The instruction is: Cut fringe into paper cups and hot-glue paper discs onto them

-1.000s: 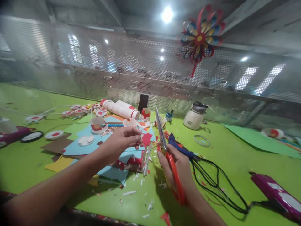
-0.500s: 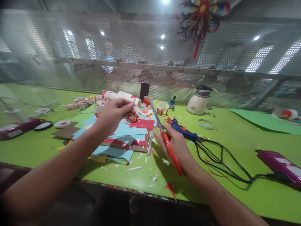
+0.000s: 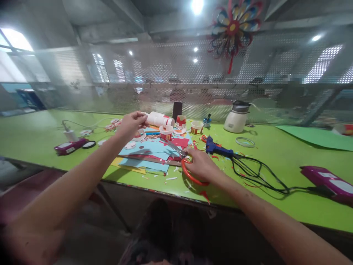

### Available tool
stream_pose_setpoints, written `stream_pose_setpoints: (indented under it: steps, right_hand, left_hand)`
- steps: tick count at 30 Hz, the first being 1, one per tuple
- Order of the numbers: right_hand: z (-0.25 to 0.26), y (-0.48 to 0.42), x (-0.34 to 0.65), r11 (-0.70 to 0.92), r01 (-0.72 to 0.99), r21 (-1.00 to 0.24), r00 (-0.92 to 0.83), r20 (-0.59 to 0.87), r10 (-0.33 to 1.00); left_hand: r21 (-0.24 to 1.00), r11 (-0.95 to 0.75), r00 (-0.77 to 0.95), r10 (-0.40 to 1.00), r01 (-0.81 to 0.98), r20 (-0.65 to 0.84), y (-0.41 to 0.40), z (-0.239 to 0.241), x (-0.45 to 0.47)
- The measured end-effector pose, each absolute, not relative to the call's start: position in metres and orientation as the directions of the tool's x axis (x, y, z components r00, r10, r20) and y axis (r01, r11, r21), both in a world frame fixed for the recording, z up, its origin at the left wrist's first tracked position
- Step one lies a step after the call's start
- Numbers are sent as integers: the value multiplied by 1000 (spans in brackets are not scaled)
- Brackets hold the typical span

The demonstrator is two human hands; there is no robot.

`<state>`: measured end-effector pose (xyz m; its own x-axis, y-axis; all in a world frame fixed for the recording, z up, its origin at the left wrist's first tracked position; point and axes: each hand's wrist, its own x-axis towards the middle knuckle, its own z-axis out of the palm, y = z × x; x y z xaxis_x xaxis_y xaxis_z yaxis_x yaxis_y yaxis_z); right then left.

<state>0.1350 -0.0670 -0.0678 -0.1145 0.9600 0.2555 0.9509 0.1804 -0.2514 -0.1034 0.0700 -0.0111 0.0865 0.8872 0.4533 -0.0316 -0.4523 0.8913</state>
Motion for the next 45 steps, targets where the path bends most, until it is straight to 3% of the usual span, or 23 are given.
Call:
stream_pose_setpoints:
  steps: [2, 9, 16, 24, 28, 33, 40, 45]
  right_hand:
    - [-65, -69, 136, 178, 966, -185, -139, 205, 969]
    - [-60, -73, 136, 173, 984, 35, -175, 54, 983]
    - [-40, -82, 121, 278, 943, 184, -292, 57, 955]
    - [-27, -6, 32, 564, 805, 181, -583, 73, 809]
    - [-41, 32, 7, 639, 745, 191, -650, -5, 760]
    - [-56, 45, 12, 686, 704, 183, -685, -80, 725]
    - [-73, 42, 22, 701, 693, 167, -712, 4, 702]
    - [-81, 37, 29, 723, 686, 83, -728, 74, 682]
  left_hand:
    - [883, -460, 114, 886, 98, 449, 58, -18, -119]
    - [879, -393, 128, 920, 271, 371, 37, -63, -155]
    - [872, -356, 147, 934, 336, 325, 47, -87, -158]
    - [829, -389, 139, 920, 402, 365, 46, -95, -163]
    - [803, -402, 96, 910, 440, 403, 44, -93, -166]
    - [788, -421, 106, 901, 450, 421, 42, -91, -165]
    - [798, -423, 122, 902, 430, 413, 42, -91, -164]
    - [815, -413, 116, 908, 406, 402, 40, -90, -162]
